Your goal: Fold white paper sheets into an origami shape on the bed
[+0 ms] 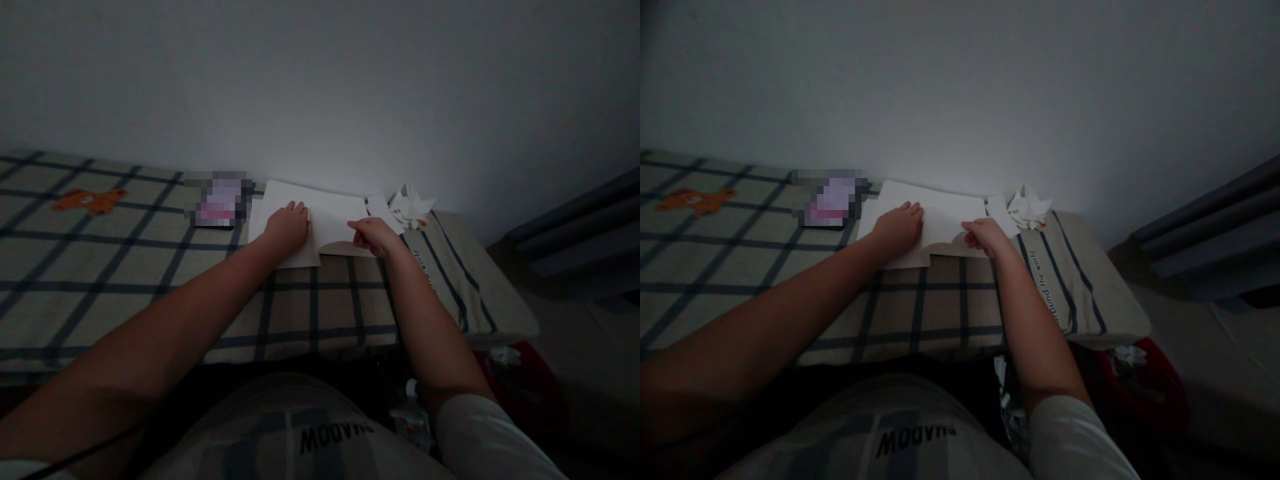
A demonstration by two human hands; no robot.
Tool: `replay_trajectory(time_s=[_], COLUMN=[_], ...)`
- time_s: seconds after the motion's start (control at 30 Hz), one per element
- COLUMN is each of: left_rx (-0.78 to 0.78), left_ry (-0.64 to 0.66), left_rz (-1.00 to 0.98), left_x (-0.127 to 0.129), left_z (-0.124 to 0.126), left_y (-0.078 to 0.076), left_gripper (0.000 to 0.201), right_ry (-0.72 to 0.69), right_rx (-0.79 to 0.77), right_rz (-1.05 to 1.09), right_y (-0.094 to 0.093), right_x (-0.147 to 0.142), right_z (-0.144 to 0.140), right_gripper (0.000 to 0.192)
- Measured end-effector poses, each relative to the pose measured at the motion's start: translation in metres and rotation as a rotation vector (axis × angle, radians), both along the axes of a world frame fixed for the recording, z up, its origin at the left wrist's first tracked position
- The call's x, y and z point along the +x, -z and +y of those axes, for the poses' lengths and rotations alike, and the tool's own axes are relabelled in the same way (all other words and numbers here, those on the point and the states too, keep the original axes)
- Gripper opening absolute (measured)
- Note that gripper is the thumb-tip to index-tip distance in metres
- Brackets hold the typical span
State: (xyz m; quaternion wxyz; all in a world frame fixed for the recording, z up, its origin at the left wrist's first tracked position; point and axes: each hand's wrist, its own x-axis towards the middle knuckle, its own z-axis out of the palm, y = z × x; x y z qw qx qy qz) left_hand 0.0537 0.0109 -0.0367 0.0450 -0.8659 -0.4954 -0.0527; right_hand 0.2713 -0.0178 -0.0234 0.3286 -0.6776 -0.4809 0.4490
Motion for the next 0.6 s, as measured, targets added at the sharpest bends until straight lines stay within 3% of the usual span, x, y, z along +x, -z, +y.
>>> replay_trajectory(time_s=[0.2, 0.6], left_rx=[0.014, 0.012], left_ry=[0.012, 0.025], left_rz=[-0.004, 0.006], left_x=[0.0002, 0.0007], left_z=[0.0037, 0.0069], left_y=[0.0017, -0.0005], left_gripper=[0.048, 0.044], right_ry=[-0.003, -0.008], right_rx=[-0.038, -0.025], right_rz=[-0.159, -0.217], right_y=[-0.0095, -0.0100], right_x=[-0.0041, 0.0041], right_z=[-0.0055, -0.0066], right_gripper=[0.039, 0.039])
